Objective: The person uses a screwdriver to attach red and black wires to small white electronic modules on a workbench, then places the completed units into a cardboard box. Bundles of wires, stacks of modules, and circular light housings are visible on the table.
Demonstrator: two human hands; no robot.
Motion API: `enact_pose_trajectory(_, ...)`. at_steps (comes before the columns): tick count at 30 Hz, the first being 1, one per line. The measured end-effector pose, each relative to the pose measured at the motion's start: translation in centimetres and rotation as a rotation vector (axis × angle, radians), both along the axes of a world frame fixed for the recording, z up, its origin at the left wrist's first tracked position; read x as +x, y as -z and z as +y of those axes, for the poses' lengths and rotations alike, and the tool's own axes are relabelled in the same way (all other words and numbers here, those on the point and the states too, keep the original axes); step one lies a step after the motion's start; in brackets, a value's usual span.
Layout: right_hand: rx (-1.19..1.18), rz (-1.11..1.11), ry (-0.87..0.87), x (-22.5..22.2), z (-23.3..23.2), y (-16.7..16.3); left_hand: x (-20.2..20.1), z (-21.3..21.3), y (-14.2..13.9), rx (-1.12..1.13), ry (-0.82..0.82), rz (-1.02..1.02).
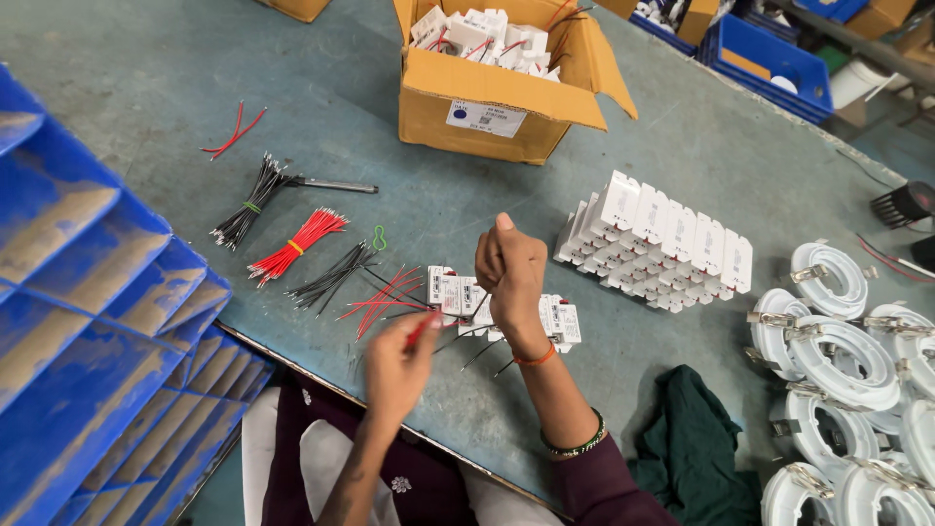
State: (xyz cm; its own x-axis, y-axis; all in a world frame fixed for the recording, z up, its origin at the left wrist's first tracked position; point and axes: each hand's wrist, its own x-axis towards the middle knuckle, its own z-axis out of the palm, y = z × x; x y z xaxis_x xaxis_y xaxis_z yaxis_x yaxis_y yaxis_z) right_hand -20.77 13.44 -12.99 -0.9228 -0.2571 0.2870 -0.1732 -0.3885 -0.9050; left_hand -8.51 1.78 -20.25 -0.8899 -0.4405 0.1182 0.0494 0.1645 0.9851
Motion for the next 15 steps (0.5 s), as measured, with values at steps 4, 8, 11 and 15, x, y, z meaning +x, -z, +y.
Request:
enact_pose_trajectory(4,0.005,-0.001,-0.038,0.2,0.0,0.1,2.0,-2.5,-0.5,-0.014,-0.236,0.031)
enact_pose_trajectory(8,-0.020,-0.026,-0.047,0.4,0.3,-0.6,3.0,-3.1,-2.1,0.031,-0.202,0.100)
enact_pose_trajectory(11,-0.072,-0.039,-0.015,0.8,1.7,-2.0,2.9,-1.0,-3.3,0.070,-0.062,0.147)
enact_pose_trajectory(15,-0.082,-0.014,0.005,1.7,3.5,-3.2,2.5,1.2,-3.4,-0.015,0.068,0.200)
